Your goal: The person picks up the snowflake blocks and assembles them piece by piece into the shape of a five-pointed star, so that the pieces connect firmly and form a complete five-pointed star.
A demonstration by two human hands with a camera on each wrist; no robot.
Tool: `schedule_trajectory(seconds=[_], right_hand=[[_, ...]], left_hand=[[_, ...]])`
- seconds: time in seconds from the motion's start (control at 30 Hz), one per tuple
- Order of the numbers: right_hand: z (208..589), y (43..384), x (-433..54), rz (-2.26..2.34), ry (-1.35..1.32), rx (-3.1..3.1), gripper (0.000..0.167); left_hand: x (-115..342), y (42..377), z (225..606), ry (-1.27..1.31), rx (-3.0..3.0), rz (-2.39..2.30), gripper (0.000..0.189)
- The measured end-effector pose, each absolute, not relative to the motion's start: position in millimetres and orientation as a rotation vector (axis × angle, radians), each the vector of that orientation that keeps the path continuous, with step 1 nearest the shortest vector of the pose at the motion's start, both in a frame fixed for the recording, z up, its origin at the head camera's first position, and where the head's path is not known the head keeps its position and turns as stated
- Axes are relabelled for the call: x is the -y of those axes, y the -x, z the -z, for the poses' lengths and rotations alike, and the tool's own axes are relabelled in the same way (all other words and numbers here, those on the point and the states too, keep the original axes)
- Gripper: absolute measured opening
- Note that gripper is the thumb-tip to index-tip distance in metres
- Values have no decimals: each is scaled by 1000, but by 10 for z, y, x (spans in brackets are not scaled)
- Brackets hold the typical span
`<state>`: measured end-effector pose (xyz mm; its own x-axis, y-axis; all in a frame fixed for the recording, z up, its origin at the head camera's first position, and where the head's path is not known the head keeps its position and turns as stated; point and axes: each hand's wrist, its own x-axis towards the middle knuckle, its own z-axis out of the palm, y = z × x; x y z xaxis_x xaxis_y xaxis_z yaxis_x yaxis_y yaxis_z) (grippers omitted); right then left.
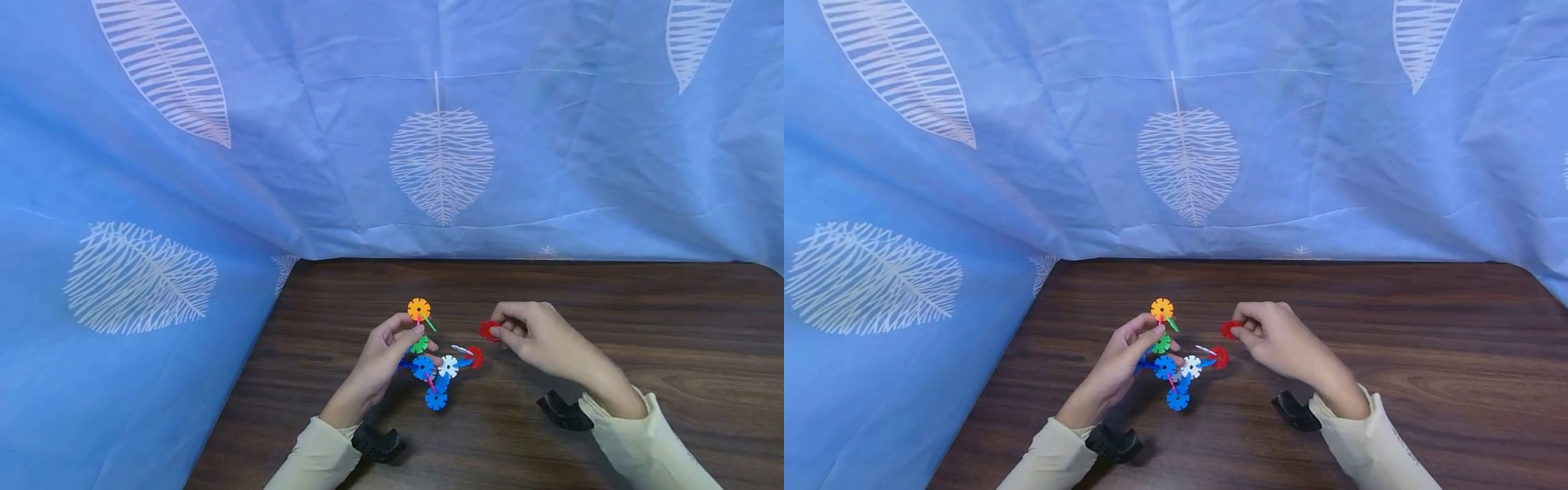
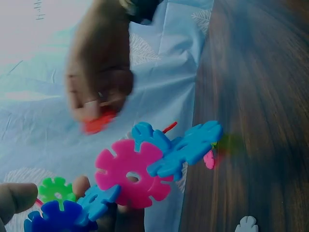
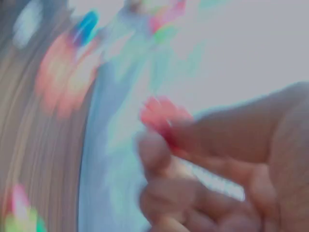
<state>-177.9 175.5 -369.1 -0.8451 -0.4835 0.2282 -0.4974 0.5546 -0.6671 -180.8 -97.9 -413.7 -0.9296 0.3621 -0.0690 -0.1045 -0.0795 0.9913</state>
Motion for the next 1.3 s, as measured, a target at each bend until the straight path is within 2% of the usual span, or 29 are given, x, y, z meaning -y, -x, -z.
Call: schedule_trajectory(seconds=[0.2,0.87,1.3], right_hand=[[3570,1770,-1430,-1513,-824,2714,5],[3606,1754,-1305,-1685,-855,2694,10],[3657,1720,-1229,-1788,-842,2691,6]], left_hand=[[998,1796,4129,-357,-1853,-2094,33],[975,1778,4160,-438,-1798,-2144,44],[979,1751,4137,-366,-1973,-2120,45]])
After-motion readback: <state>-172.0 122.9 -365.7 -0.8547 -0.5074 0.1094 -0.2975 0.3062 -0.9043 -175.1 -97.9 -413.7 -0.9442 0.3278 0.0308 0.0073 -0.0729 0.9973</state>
